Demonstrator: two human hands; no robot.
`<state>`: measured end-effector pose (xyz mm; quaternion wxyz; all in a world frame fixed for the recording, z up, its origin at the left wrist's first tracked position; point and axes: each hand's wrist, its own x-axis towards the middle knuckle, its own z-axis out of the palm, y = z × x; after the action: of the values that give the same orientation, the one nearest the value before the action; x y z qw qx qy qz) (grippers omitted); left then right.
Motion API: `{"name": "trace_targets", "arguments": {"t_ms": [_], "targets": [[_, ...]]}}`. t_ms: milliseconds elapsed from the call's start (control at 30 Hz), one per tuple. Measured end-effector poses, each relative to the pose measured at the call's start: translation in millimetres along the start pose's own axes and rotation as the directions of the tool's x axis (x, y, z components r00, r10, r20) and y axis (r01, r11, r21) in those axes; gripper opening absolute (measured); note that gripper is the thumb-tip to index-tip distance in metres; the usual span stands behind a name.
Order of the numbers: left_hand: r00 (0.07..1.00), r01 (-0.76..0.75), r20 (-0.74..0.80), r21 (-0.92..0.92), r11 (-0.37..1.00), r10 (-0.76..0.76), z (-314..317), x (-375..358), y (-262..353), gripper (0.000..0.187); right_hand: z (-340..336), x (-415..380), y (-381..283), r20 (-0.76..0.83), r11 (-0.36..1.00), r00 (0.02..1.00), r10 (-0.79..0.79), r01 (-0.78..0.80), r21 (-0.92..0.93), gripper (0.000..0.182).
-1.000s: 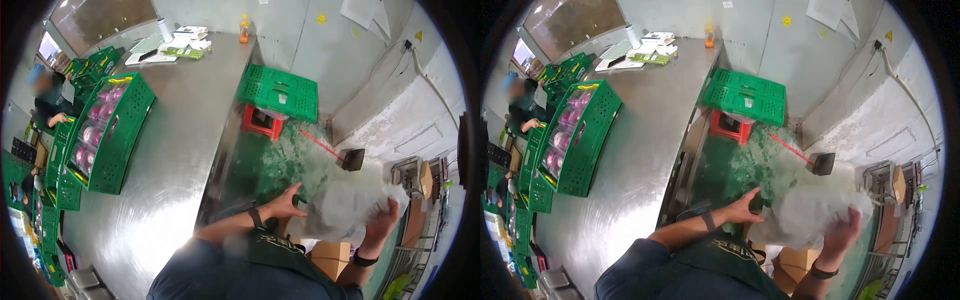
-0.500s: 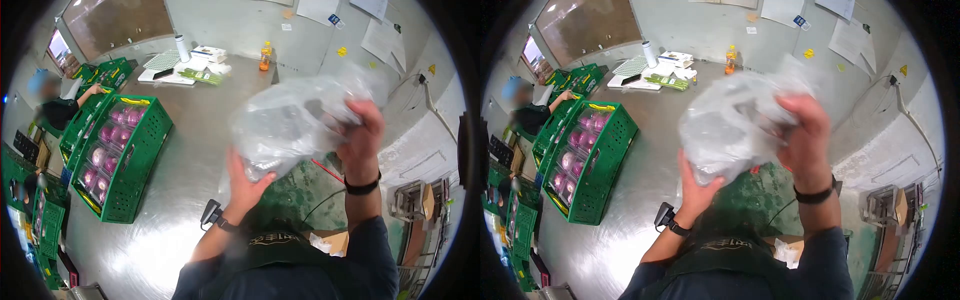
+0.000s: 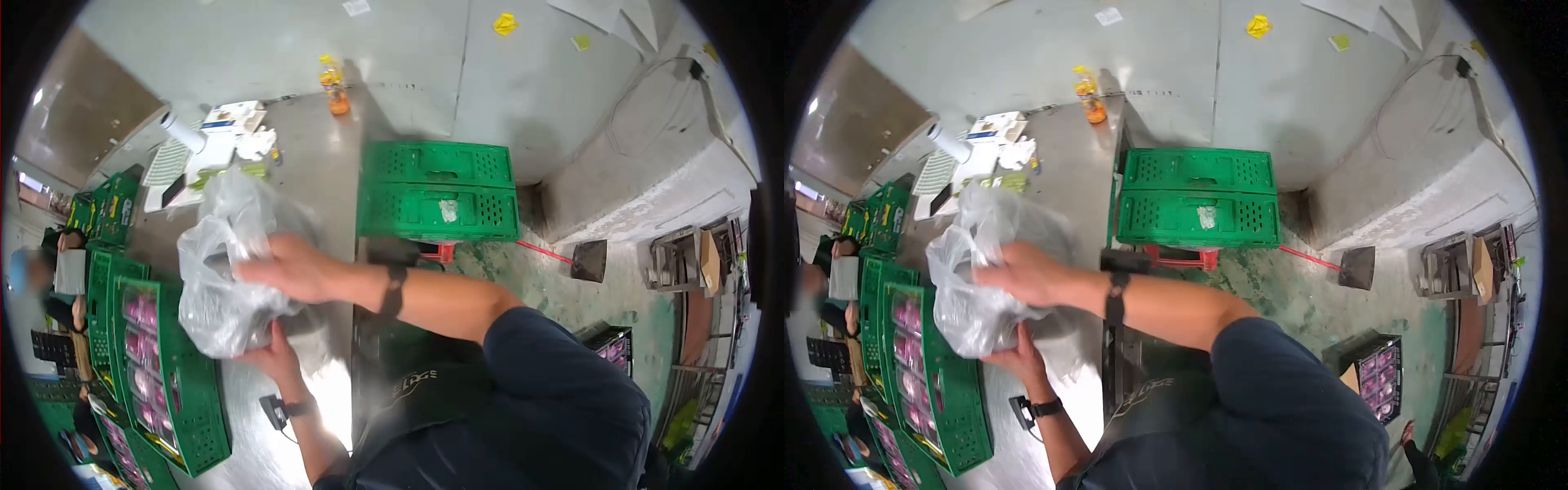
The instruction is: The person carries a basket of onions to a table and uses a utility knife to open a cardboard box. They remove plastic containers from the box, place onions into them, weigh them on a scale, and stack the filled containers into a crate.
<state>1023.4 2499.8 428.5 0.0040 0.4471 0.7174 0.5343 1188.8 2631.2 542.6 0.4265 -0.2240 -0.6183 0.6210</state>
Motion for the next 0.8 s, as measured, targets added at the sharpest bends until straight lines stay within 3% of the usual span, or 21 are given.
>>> {"name": "trace_targets", "arguments": {"t_ms": [67,100,133,167,200,233,267,300,333,367,467,567,633,700,733,767,800], "targets": [[0.982,0.187,-0.015,-0.075,0.98,-0.188,28,-4,2,0.088,-67,-10,16,0.008,1.0,1.0,-0.027,0.027,-0.009,0.036],[0.992,0.123,-0.007,0.076,0.989,-0.123,34,-4,-5,0.087,-108,-19,32,-0.008,0.998,0.999,-0.048,0.047,-0.046,0.042],[0.999,0.051,0.004,0.217,0.975,-0.054,40,-1,-18,0.087,-157,-26,61,0.038,0.969,0.976,0.215,-0.218,0.113,0.048],[0.999,0.045,-0.022,0.242,0.969,-0.041,49,0,-30,0.085,-195,-31,123,-0.162,0.963,0.959,0.232,-0.203,0.178,0.056],[0.998,0.04,-0.047,0.267,0.963,-0.028,59,1,-41,0.083,-231,-38,125,-0.322,0.891,0.835,0.445,-0.379,0.25,0.06],[0.99,0.099,-0.115,0.184,0.978,-0.078,67,-3,-51,0.079,-281,-53,197,-0.457,0.889,0.788,0.413,-0.458,0.014,0.071],[0.977,0.179,-0.141,0.16,0.971,-0.157,76,0,-46,0.072,-326,-64,242,-0.561,0.776,0.67,0.485,-0.626,-0.077,0.069],[0.958,0.258,-0.167,0.133,0.957,-0.235,86,3,-39,0.065,-355,-62,233,-0.62,0.588,0.566,0.543,-0.783,-0.2,0.079],[0.931,0.334,-0.19,0.102,0.937,-0.312,95,5,-32,0.059,-389,-72,276,-0.648,0.426,0.575,0.499,-0.814,-0.394,0.077],[0.932,0.341,-0.207,0.217,0.915,-0.298,120,22,10,0.055,-415,-84,321,-0.663,0.235,0.598,0.45,-0.796,-0.558,0.076],[0.922,0.359,-0.249,0.273,0.892,-0.295,159,39,31,0.048,-450,-76,348,-0.642,0.041,0.661,0.388,-0.708,-0.705,0.065],[0.916,0.382,-0.251,0.303,0.873,-0.313,168,42,20,0.046,-463,-65,377,-0.52,-0.083,0.725,0.451,-0.546,-0.834,0.058],[0.921,0.38,-0.213,0.31,0.872,-0.326,167,44,9,0.045,-468,-60,385,-0.483,-0.033,0.725,0.491,-0.538,-0.842,0.049],[0.928,0.37,-0.168,0.319,0.873,-0.332,162,44,4,0.045,-490,-86,440,-0.382,0.034,0.919,0.097,-0.386,-0.922,0.028],[0.931,0.365,-0.125,0.318,0.875,-0.343,161,44,6,0.044,-494,-87,434,-0.337,-0.015,0.936,0.099,-0.337,-0.941,0.028],[0.931,0.365,-0.092,0.313,0.877,-0.354,160,45,9,0.044,-501,-91,460,-0.326,-0.075,0.945,-0.04,-0.328,-0.942,0.036],[0.931,0.362,-0.065,0.302,0.882,-0.36,159,44,10,0.043,-523,-108,474,-0.321,0.012,0.918,0.233,-0.333,-0.943,0.052]]}}
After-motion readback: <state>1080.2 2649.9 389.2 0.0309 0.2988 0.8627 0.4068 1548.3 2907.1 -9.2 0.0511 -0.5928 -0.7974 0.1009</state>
